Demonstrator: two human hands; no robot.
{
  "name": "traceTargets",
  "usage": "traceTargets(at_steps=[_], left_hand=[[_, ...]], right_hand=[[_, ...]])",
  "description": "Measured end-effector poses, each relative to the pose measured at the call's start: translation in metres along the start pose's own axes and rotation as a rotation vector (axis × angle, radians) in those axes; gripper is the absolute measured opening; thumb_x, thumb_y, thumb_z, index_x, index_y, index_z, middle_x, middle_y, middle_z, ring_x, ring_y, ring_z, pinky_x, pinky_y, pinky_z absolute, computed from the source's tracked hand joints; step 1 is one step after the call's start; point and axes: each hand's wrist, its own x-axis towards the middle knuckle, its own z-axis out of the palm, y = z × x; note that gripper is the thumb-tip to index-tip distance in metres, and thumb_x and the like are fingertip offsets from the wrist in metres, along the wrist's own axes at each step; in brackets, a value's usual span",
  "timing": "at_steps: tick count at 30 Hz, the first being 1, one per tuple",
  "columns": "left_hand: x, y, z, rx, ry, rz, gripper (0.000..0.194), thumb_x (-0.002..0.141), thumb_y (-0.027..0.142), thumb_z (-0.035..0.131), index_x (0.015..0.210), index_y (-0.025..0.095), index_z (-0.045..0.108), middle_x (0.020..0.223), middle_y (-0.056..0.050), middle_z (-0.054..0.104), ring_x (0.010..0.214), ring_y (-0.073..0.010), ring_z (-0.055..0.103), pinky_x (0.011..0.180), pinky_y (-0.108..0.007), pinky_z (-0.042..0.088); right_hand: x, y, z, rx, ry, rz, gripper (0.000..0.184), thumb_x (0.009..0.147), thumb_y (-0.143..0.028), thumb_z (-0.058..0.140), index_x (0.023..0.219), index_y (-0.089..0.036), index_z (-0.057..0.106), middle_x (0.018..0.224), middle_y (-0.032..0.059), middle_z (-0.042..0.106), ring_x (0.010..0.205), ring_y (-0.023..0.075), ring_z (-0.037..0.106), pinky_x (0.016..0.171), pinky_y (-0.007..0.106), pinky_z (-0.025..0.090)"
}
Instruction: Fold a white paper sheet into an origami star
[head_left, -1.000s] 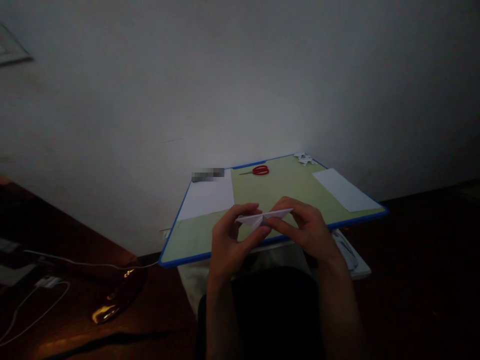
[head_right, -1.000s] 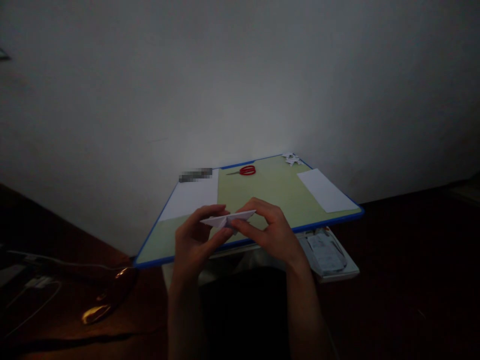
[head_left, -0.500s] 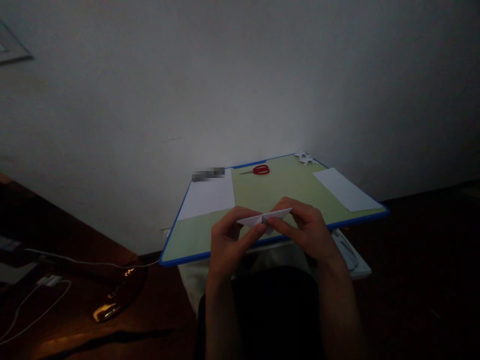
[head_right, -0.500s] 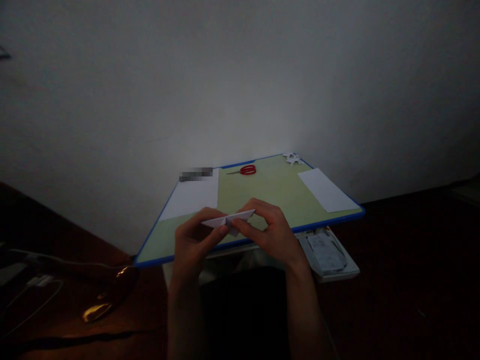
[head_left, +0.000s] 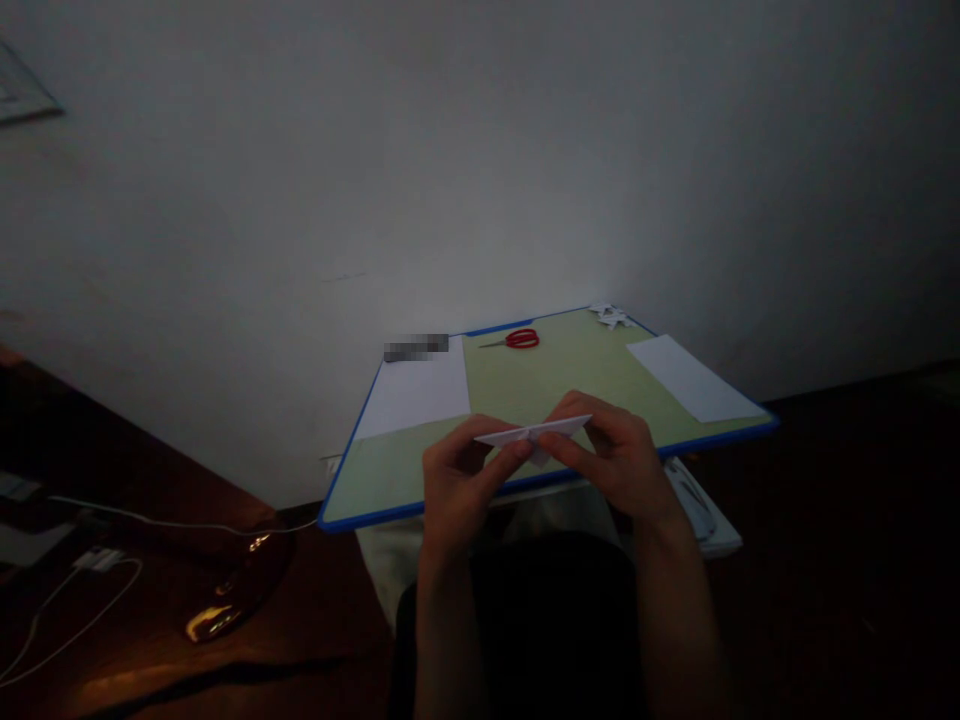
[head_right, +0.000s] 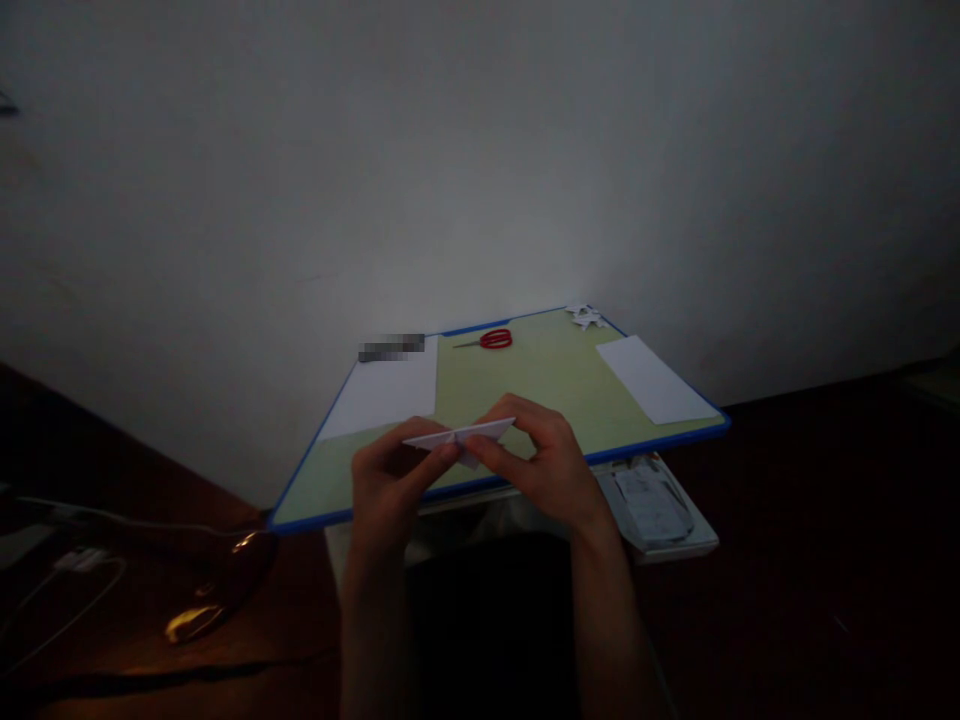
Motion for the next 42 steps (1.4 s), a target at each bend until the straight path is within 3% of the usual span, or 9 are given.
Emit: traceTargets(at_steps=[11, 20, 30, 35, 42], left_hand=[[-0.002, 0.0, 0.009, 0.018, 0.054, 0.073, 0.007, 0.087, 0.021, 0.085, 0.083, 0.018, 0.079, 0.08, -0.002, 0.073, 0.075, -0.0142, 0.066, 0.071, -0.025, 0.054], [0.0, -0.011, 0.006, -0.014, 0.076, 0.112, 0.006, 0.088, 0.021, 0.084, 0.084, 0.019, 0.079, 0.079, -0.001, 0.07, 0.073, -0.0128, 0.061, 0.067, -0.024, 0.049], [0.002, -0.002, 0.013, 0.031, 0.106, 0.146, 0.008, 0.086, 0.022, 0.086, 0.083, 0.018, 0.08, 0.078, -0.003, 0.073, 0.075, -0.015, 0.067, 0.072, -0.026, 0.054], [0.004, -0.007, 0.011, -0.006, 0.138, 0.102, 0.017, 0.081, 0.028, 0.091, 0.094, 0.021, 0.081, 0.088, -0.003, 0.078, 0.08, -0.0163, 0.071, 0.076, -0.028, 0.057], [0.003, -0.009, 0.005, 0.046, 0.097, 0.089, 0.013, 0.083, 0.029, 0.09, 0.084, 0.021, 0.08, 0.084, -0.003, 0.076, 0.082, -0.0181, 0.07, 0.078, -0.032, 0.057]], right_hand=[[0.002, -0.004, 0.012, -0.063, 0.128, -0.109, 0.014, 0.094, -0.017, 0.075, 0.083, -0.024, 0.07, 0.08, -0.0025, 0.065, 0.074, 0.0154, 0.061, 0.069, 0.032, 0.046], [0.003, -0.004, 0.014, -0.001, 0.089, -0.036, 0.005, 0.094, -0.023, 0.077, 0.09, -0.024, 0.074, 0.085, -0.0007, 0.069, 0.079, 0.0173, 0.064, 0.072, 0.034, 0.049], [0.004, -0.008, 0.02, -0.029, 0.227, -0.099, 0.008, 0.092, -0.021, 0.08, 0.087, -0.026, 0.077, 0.08, -0.0022, 0.07, 0.074, 0.0162, 0.063, 0.068, 0.033, 0.047], [0.004, -0.005, 0.016, -0.039, 0.242, -0.044, 0.005, 0.093, -0.024, 0.081, 0.089, -0.027, 0.079, 0.08, -0.0021, 0.07, 0.074, 0.0162, 0.062, 0.069, 0.033, 0.046], [0.006, -0.002, 0.016, 0.055, 0.238, 0.012, 0.006, 0.09, -0.027, 0.082, 0.087, -0.025, 0.078, 0.08, -0.0014, 0.069, 0.076, 0.0174, 0.064, 0.069, 0.032, 0.048]])
